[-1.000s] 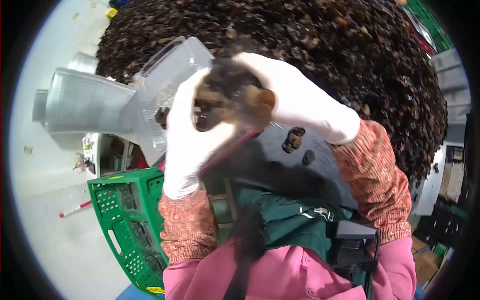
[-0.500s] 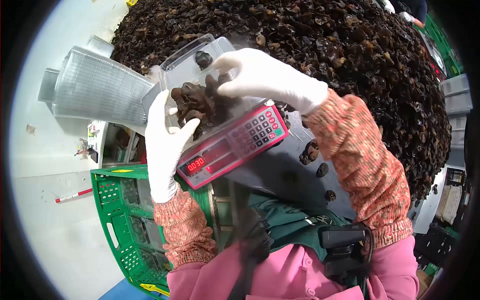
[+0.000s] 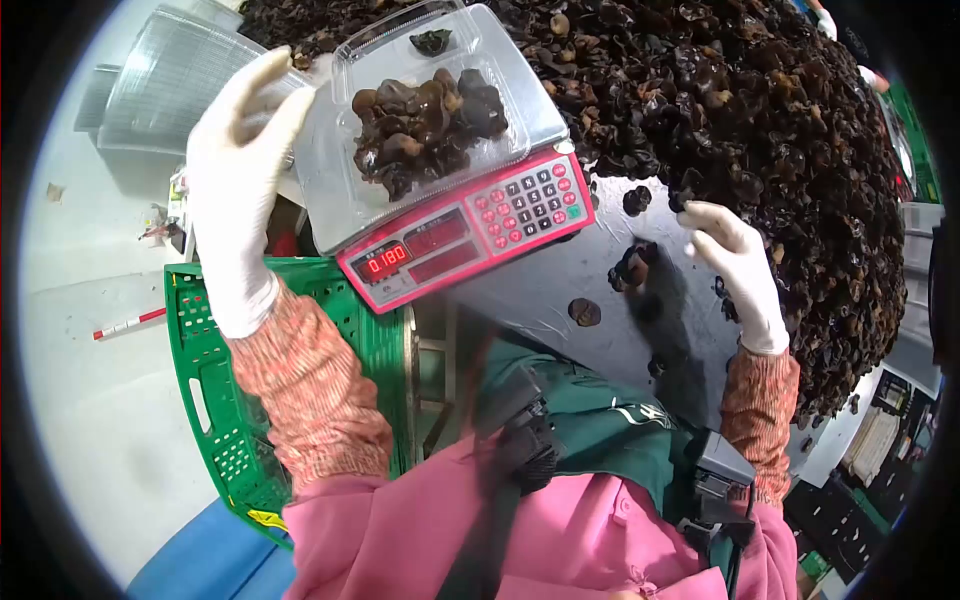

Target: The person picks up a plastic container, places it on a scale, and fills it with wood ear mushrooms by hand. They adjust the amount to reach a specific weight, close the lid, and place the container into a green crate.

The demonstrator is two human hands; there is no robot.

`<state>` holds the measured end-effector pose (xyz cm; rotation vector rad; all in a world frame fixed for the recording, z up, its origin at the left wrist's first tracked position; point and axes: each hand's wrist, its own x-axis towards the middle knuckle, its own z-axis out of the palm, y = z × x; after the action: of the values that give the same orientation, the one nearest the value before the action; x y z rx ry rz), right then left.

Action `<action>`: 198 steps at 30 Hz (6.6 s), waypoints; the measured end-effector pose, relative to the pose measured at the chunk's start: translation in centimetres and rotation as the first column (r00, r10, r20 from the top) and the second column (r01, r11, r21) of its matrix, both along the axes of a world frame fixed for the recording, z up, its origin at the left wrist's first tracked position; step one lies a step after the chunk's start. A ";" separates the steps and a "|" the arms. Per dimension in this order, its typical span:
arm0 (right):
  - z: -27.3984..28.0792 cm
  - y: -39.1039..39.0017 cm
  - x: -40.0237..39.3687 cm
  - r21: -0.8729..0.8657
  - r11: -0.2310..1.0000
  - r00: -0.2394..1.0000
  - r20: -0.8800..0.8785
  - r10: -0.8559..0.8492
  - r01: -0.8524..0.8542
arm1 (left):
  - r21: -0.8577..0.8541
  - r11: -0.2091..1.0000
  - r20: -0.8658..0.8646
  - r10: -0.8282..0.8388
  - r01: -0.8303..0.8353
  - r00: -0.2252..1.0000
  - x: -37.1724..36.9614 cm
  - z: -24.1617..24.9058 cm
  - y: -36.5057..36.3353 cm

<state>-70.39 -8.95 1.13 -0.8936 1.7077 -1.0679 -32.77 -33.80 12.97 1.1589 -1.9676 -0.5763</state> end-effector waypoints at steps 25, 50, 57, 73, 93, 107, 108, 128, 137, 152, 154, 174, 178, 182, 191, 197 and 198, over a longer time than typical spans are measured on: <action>-5.6 4.3 4.0 -0.229 0.969 0.801 -0.595 -0.060 -0.097 | 0.205 0.928 0.318 -0.364 0.311 0.875 -8.1 -2.1 -10.2; 5.8 -21.0 12.8 -0.602 0.614 0.748 -0.663 -0.030 -0.510 | 0.427 0.904 0.094 -0.026 -0.017 0.995 6.6 -4.8 3.7; 4.0 -23.8 13.4 -0.115 0.648 0.205 -0.977 0.065 -0.753 | 0.666 0.746 0.018 -0.016 0.000 1.000 6.0 -6.2 3.9; 4.8 -22.2 6.3 -0.410 0.826 0.921 -0.210 0.329 -0.388 | 0.700 0.700 -0.180 -0.013 0.137 0.984 7.9 -5.9 3.8; 4.6 -20.8 8.2 -0.202 0.845 0.816 -0.442 0.373 -0.495 | 0.794 0.295 -0.608 0.380 0.531 0.697 5.5 -8.8 4.3; 3.1 -16.0 11.1 -0.153 0.976 0.933 0.299 0.198 -0.158 | 0.711 0.498 -0.583 0.021 0.497 0.812 5.0 -11.2 5.3; 2.6 -15.7 10.9 -0.201 0.963 0.934 0.275 0.230 -0.178 | 0.720 0.517 -0.576 0.072 0.464 0.814 4.5 -10.9 5.7; 9.2 -11.7 20.7 -0.415 0.694 0.753 0.030 0.657 -0.588 | 0.526 0.703 -0.551 0.710 -0.478 0.438 35.1 -0.8 23.7; 2.1 -9.2 12.4 -0.186 0.872 0.858 0.175 0.483 -0.453 | 0.829 -0.116 0.265 0.943 -0.548 0.201 43.0 -7.2 45.9; 0.1 -5.8 8.6 -0.165 0.928 0.884 0.286 0.370 -0.335 | 0.677 -0.115 0.733 0.015 -0.727 0.681 36.0 -10.9 36.6; 0.3 -5.4 8.7 -0.154 0.936 0.893 0.283 0.349 -0.317 | 0.633 -0.094 0.745 -0.198 -0.769 0.637 36.7 -13.9 35.5; -3.4 -1.5 4.9 -0.139 0.978 0.926 0.324 0.196 -0.158 | 0.365 0.763 0.714 0.138 -0.533 0.686 31.2 -3.8 16.4; -1.7 -0.7 5.4 -0.164 0.979 0.918 0.355 0.176 -0.124 | -0.412 0.866 0.418 0.455 -0.282 0.787 23.6 6.7 -1.0; 1.6 4.1 4.5 -0.137 0.984 0.950 0.307 -0.064 0.110 | -0.491 0.868 0.672 0.323 0.074 0.667 26.8 12.3 -24.0; -1.2 18.3 2.1 -0.111 0.801 0.804 0.187 -0.565 0.589 | -0.408 0.908 0.717 0.382 -0.092 0.583 22.0 7.1 -29.2; -3.4 13.7 5.6 -0.011 0.969 0.932 -0.271 -0.240 0.247 | -0.403 0.915 0.402 0.148 0.030 0.904 11.9 7.7 -13.1; -3.7 12.3 6.5 -0.090 0.989 0.870 -0.470 -0.149 0.121 | -0.372 0.926 0.372 0.084 0.065 0.925 10.2 7.3 -10.5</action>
<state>-63.91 3.32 -2.61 -1.1577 2.1827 -1.0486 -22.60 -44.28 20.31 1.0875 -2.2692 0.0559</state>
